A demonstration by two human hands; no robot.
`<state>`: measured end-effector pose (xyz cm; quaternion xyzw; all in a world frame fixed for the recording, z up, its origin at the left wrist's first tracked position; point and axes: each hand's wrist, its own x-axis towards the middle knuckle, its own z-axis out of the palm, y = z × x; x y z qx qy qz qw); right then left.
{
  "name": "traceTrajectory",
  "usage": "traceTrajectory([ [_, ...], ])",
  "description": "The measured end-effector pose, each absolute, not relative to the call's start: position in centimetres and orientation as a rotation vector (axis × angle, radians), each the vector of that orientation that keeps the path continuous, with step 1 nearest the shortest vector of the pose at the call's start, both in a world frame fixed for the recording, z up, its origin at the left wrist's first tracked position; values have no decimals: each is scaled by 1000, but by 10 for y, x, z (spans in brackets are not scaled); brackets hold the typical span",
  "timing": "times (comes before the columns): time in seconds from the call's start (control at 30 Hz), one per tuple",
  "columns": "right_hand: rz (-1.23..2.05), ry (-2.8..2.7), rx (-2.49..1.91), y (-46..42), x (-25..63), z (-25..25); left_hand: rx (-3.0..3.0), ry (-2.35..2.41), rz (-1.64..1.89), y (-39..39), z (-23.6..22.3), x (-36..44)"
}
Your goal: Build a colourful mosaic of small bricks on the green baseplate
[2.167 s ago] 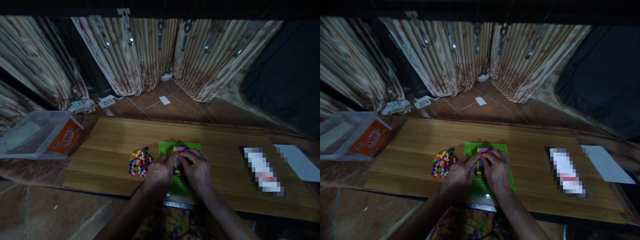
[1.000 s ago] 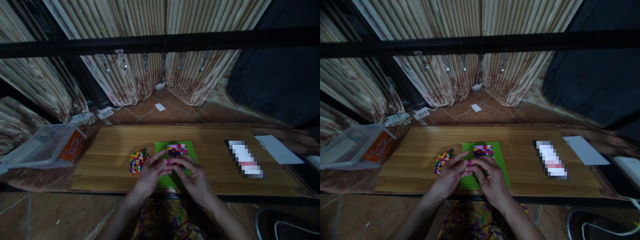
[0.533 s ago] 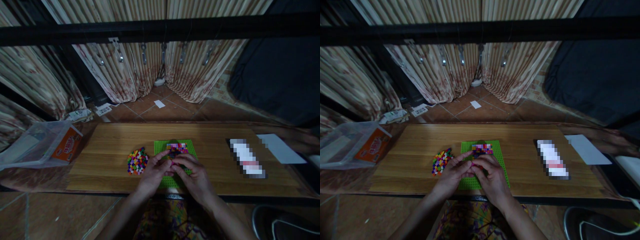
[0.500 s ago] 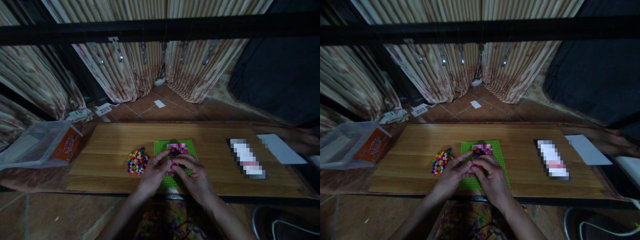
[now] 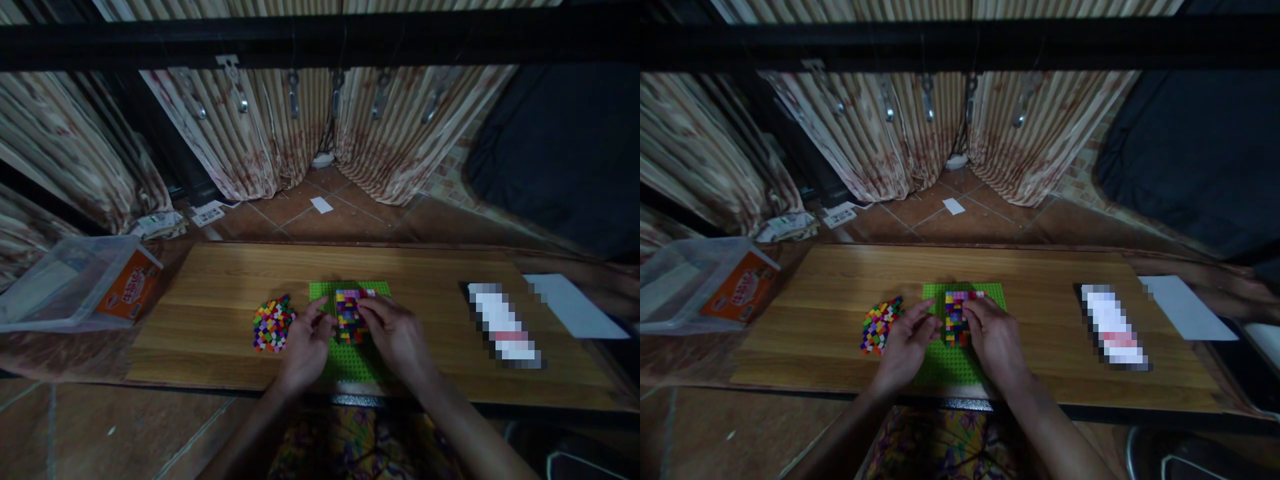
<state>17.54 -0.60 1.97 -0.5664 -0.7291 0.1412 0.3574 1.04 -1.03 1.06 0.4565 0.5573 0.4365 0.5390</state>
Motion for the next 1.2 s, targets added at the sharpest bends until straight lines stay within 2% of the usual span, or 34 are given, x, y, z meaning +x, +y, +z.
traceTrajectory([
  [0.17, 241, -2060, -1612, 6, 164, 20, 1411, 1441, 920, -4, 0, 12],
  [0.37, 164, -2065, -1807, 9, 151, 20, 1587, 1458, 945, -4, -13, 16],
  [0.77, 377, -1865, -1633, 11, 150, 5, 2201, 1409, 872, -1, -13, 8],
  [1.2, 427, -1663, -1646, 9, 144, 4, 2700, 1570, 463, 2, -15, 2],
])
